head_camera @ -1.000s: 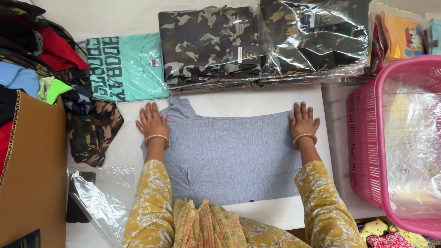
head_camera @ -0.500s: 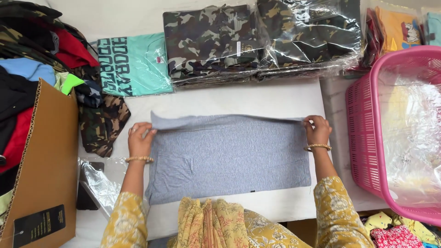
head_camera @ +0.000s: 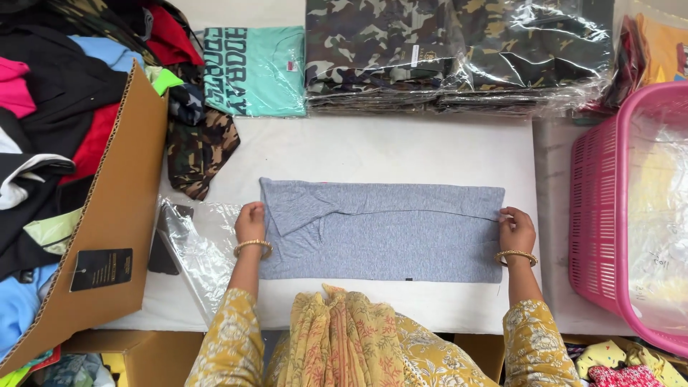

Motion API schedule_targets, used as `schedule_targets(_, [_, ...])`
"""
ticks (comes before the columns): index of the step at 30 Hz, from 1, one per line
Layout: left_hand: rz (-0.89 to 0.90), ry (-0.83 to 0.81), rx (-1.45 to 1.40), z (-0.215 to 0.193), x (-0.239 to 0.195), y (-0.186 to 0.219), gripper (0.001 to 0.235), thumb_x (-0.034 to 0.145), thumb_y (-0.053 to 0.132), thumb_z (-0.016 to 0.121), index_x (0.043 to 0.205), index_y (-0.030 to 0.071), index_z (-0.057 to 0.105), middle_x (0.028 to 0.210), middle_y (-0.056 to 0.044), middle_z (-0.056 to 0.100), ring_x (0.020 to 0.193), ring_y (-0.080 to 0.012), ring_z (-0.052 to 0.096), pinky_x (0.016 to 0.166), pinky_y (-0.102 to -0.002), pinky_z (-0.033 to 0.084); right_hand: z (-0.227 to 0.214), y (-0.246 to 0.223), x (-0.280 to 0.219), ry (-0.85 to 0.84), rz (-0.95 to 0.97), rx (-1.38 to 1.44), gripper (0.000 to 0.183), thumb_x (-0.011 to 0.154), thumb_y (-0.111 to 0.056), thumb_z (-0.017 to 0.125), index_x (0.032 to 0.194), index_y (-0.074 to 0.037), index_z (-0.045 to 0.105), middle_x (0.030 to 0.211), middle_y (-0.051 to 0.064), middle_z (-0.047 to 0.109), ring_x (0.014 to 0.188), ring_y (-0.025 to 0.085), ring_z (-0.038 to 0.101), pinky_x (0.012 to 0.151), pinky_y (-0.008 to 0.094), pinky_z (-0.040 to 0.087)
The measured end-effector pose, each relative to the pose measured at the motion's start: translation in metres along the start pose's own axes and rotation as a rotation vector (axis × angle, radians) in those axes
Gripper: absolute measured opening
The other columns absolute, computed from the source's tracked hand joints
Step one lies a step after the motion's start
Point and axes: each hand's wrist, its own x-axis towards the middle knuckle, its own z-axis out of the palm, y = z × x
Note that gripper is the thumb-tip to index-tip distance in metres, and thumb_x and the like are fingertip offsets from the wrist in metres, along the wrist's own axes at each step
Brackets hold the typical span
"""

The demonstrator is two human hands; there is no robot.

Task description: The person folds a camouflage-patterned garment, a light blue t-shirt, and a gray t-shirt on a white table. Each item is folded neatly and then placed into a clear plastic bag. The person stacks the packaged items on the table.

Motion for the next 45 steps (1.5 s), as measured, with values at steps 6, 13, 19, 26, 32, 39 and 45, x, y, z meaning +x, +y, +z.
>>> schedule_targets(6, [-0.351, -0.076, -0.167, 0.037, 0.053, 0.042, 0.04, 0.092, 0.037, 0.079, 0.109, 0.002, 0.068, 0.091, -0.005, 0.068, 0.08, -0.0162, 0.059, 0.075, -0.031, 0.05, 0.021, 0.0, 0.026, 0.033, 0.123, -0.018, 0.036, 0.093, -0.01, 0.073, 0.128, -0.008, 0.066, 0.124, 0.01, 0.066, 0.102, 0.023, 0.066, 0.088, 0.038, 0.055])
schedule_targets(13, [-0.503, 0.049, -0.384, 0.036, 0.079, 0.034, 0.028, 0.089, 0.023, 0.081, 0.103, 0.0, 0.075, 0.087, -0.003, 0.07, 0.077, -0.0142, 0.057, 0.071, -0.029, 0.049, 0.024, -0.028, 0.043, 0.037, 0.18, -0.151, 0.053, 0.083, -0.016, 0.081, 0.133, -0.01, 0.063, 0.12, 0.01, 0.063, 0.11, 0.028, 0.059, 0.097, 0.041, 0.049])
schedule_targets(19, [-0.111, 0.107, -0.17, 0.033, 0.039, 0.06, 0.036, 0.097, 0.015, 0.064, 0.129, -0.001, 0.065, 0.123, -0.018, 0.065, 0.109, -0.0322, 0.061, 0.094, -0.043, 0.05, 0.079, -0.027, 0.023, 0.216, -0.305, -0.397, 0.053, 0.095, -0.012, 0.063, 0.147, -0.007, 0.054, 0.154, 0.015, 0.051, 0.15, 0.034, 0.041, 0.121, 0.053, 0.027])
schedule_targets(26, [0.414, -0.506, 0.877, 0.078, -0.026, 0.103, 0.062, 0.098, 0.055, 0.047, 0.156, 0.041, 0.032, 0.17, -0.003, 0.013, 0.155, -0.0353, 0.009, 0.12, -0.063, 0.006, 0.141, -0.156, -0.043, -0.59, -0.51, -0.534, 0.077, 0.099, -0.056, 0.043, 0.161, -0.02, 0.017, 0.17, 0.002, 0.012, 0.156, 0.021, 0.005, 0.125, 0.053, 0.003])
schedule_targets(32, [0.432, -0.352, 0.842, 0.072, 0.001, 0.089, 0.068, 0.098, 0.065, 0.037, 0.161, 0.042, 0.024, 0.173, -0.007, -0.003, 0.157, -0.0397, -0.005, 0.119, -0.068, -0.005, 0.066, -0.036, 0.038, -0.327, -0.085, -0.711, 0.071, 0.104, -0.054, 0.024, 0.165, -0.022, 0.004, 0.173, -0.003, -0.004, 0.158, 0.016, -0.004, 0.124, 0.053, -0.008])
schedule_targets(39, [0.342, -0.374, 0.774, 0.065, -0.002, 0.111, 0.066, 0.097, 0.055, 0.046, 0.158, 0.034, 0.031, 0.171, -0.008, -0.002, 0.155, -0.0373, 0.003, 0.119, -0.064, 0.003, 0.069, -0.029, 0.024, -0.212, -0.107, -0.654, 0.068, 0.103, -0.055, 0.024, 0.164, -0.027, 0.011, 0.172, -0.004, 0.005, 0.158, 0.019, 0.001, 0.123, 0.056, -0.007])
schedule_targets(45, [0.317, -0.139, 0.597, 0.043, -0.039, 0.06, 0.05, 0.1, 0.02, 0.062, 0.149, 0.021, 0.053, 0.161, -0.005, 0.041, 0.144, -0.03, 0.037, 0.118, -0.055, 0.028, 0.107, -0.032, -0.056, -0.248, -0.344, -0.625, 0.068, 0.102, -0.058, 0.029, 0.163, -0.031, 0.017, 0.172, -0.003, 0.008, 0.157, 0.022, 0.002, 0.123, 0.056, -0.005])
